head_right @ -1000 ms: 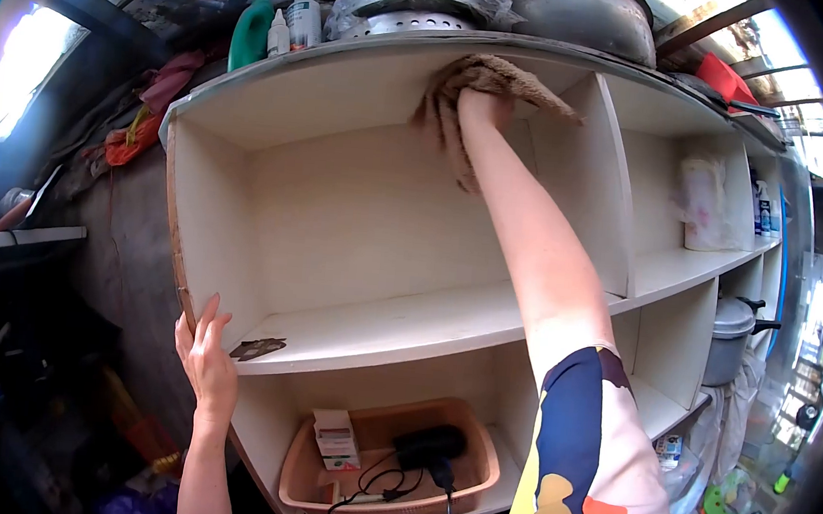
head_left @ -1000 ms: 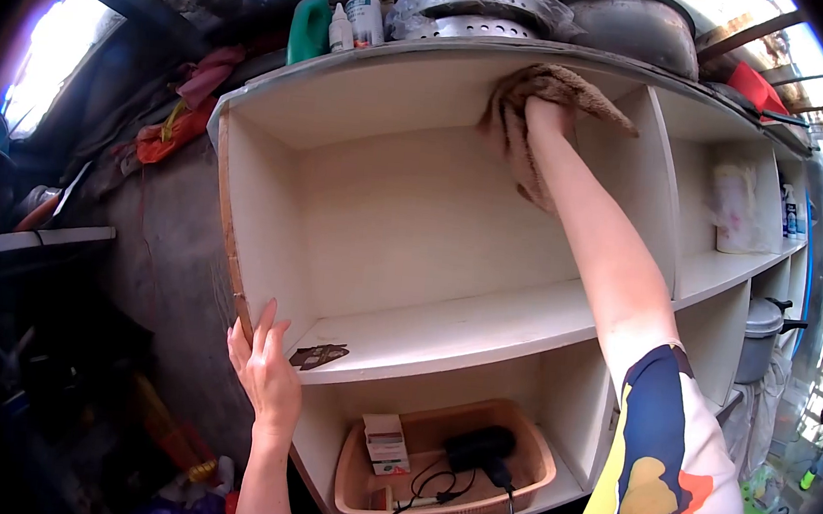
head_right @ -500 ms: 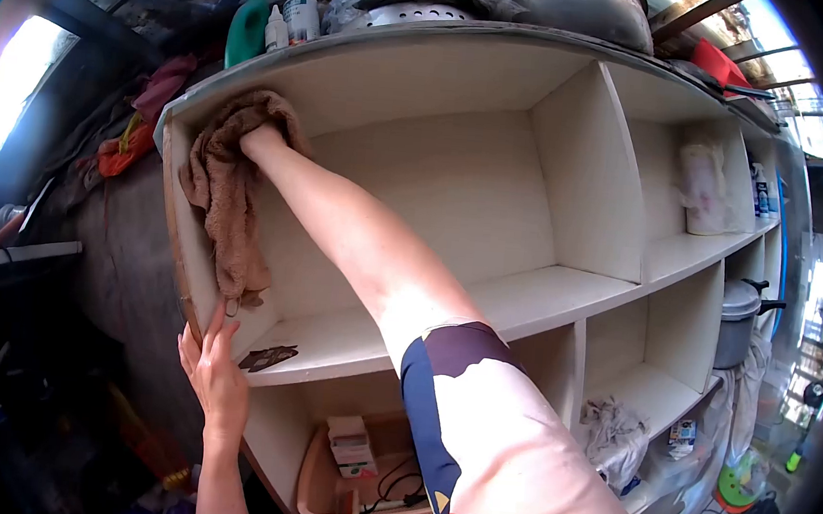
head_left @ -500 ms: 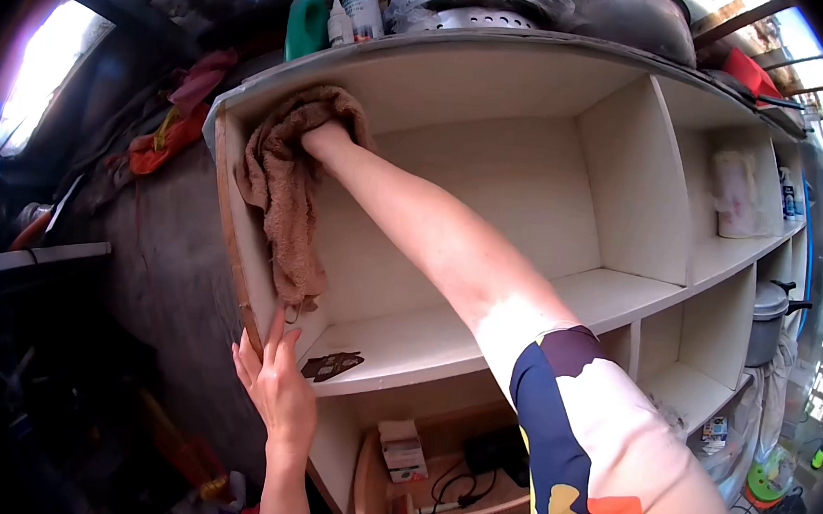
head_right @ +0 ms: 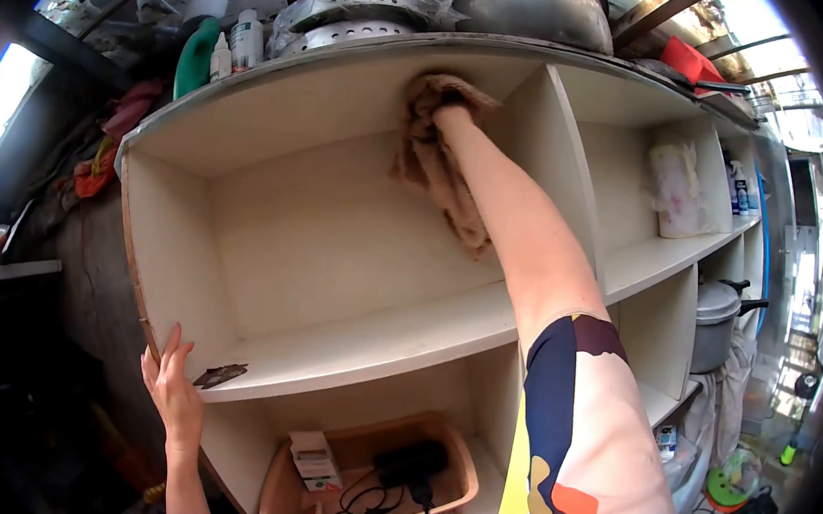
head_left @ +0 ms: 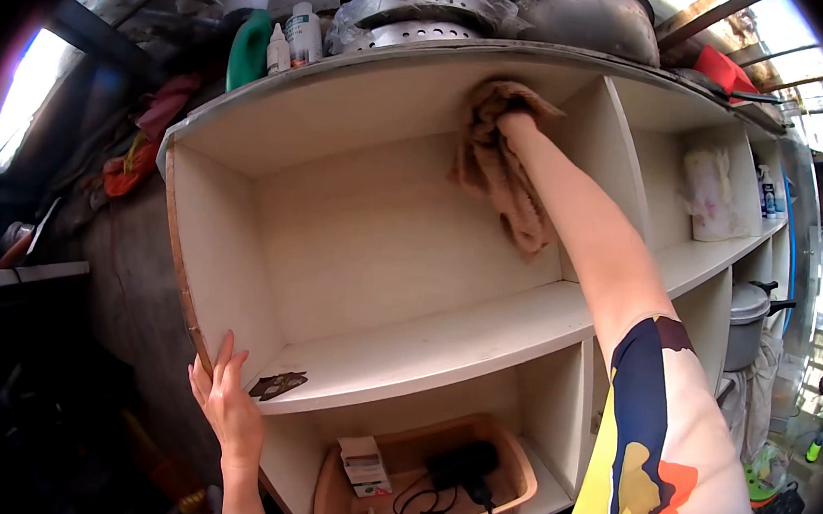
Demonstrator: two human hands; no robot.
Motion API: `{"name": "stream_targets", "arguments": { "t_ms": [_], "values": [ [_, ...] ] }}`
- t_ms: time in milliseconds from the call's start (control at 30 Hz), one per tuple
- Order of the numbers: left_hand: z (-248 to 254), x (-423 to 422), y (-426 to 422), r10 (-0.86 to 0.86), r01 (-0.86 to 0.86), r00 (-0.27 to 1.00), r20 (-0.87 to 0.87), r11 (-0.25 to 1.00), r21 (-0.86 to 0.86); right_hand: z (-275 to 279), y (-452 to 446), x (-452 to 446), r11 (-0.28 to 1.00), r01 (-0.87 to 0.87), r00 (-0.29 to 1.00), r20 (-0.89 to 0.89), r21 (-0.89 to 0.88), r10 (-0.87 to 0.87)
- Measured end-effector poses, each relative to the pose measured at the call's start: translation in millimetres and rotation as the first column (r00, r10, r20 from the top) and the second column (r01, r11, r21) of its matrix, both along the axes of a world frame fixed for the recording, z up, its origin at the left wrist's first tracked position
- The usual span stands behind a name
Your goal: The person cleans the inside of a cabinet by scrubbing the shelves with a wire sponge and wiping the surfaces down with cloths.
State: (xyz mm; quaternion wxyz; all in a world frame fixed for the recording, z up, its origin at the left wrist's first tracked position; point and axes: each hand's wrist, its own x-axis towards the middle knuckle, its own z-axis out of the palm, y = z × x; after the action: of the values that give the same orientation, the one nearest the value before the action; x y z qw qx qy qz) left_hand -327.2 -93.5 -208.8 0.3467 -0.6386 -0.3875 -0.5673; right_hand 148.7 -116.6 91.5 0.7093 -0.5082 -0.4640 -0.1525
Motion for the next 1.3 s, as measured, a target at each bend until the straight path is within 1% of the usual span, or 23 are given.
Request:
{"name": "stream_targets", "arguments": {
  "t_ms": [67,133,200,267,400,533,600,667,733,833,900,1000,1033,1100,1167,1200,1267,1300],
  "values": [
    [0.5,1.6,-4.7,0.013,-0.013,1.000,0.004,1.000,-0.015,1.0,-8.2,35.6,0.994,0.101,0.992,-0.085,0.039,-0.097],
    [1.2,-0.7,-2.8,-0.011,0.011,1.000,-0.017,1.000,-0.007,1.1,-16.1,69.1,0.975,0.210,0.966,-0.170,0.076,-0.195],
    [2.3,0.8,-3.2,-0.020,0.020,1.000,-0.023,1.000,-0.013,3.0,-15.6,82.5,0.954,0.282,0.942,-0.216,0.103,-0.255],
    [2.0,-2.5,-6.1,-0.015,0.014,1.000,-0.026,0.999,-0.031,1.0,-6.8,84.6,0.944,0.308,0.931,-0.240,0.117,-0.274],
    [4.1,-0.5,-6.5,-0.073,0.073,0.997,-0.029,0.997,0.007,-1.3,19.4,65.1,0.946,0.294,0.936,-0.243,0.138,-0.255],
    [5.4,-0.2,-8.4,-0.074,0.074,0.997,-0.016,0.997,0.011,2.3,66.8,0.0,0.967,0.218,0.964,-0.186,0.130,-0.192],
    [5.3,-0.9,-3.4,-0.115,0.115,0.993,-0.017,0.993,0.017,4.5,87.5,-36.2,0.971,0.207,0.971,-0.142,0.116,-0.190],
    [6.2,-0.3,-4.3,-0.077,0.078,0.997,-0.023,0.997,0.022,2.0,112.6,-81.7,0.975,0.199,0.979,-0.069,0.103,-0.192],
    [5.8,-1.3,-2.6,-0.130,0.131,0.991,-0.023,0.989,0.064,-4.1,132.4,-126.9,0.974,0.205,0.978,0.003,0.095,-0.206],
    [4.8,-3.2,-0.6,-0.121,0.123,0.992,-0.023,0.990,0.066,-10.4,152.6,-194.1,0.955,0.275,0.951,0.114,0.112,-0.287],
    [3.8,-4.5,2.0,-0.118,0.119,0.993,-0.023,0.992,0.047,-16.7,162.9,-240.3,0.922,0.363,0.904,0.189,0.135,-0.383],
    [3.0,-4.7,1.5,-0.136,0.137,0.991,-0.014,0.989,0.049,-30.3,172.3,-299.5,0.905,0.393,0.836,0.346,0.162,-0.426],
    [2.7,-5.6,3.3,-0.140,0.141,0.990,-0.017,0.989,0.046,-32.2,177.6,-317.6,0.914,0.362,0.820,0.404,0.182,-0.405],
    [2.3,-4.5,2.9,-0.140,0.140,0.990,-0.006,0.990,0.029,-37.4,187.5,-333.7,0.943,0.262,0.750,0.571,0.207,-0.334],
    [2.4,-5.1,0.9,-0.119,0.120,0.993,-0.004,0.992,0.027,-34.5,190.2,-334.3,0.971,0.143,0.611,0.755,0.189,-0.237],
    [3.0,-5.6,2.3,-0.123,0.123,0.992,0.000,0.992,0.006,-32.1,192.2,-327.8,0.980,0.103,0.514,0.834,0.172,-0.201],
    [2.5,-4.9,4.6,-0.131,0.131,0.991,-0.007,0.990,0.058,-40.0,196.9,-311.6,0.985,0.080,0.317,0.933,0.151,-0.169],
    [3.0,-5.2,5.0,-0.142,0.142,0.990,-0.004,0.988,0.054,-51.3,199.5,-302.2,0.986,0.071,0.231,0.959,0.153,-0.166]
  ]
}}
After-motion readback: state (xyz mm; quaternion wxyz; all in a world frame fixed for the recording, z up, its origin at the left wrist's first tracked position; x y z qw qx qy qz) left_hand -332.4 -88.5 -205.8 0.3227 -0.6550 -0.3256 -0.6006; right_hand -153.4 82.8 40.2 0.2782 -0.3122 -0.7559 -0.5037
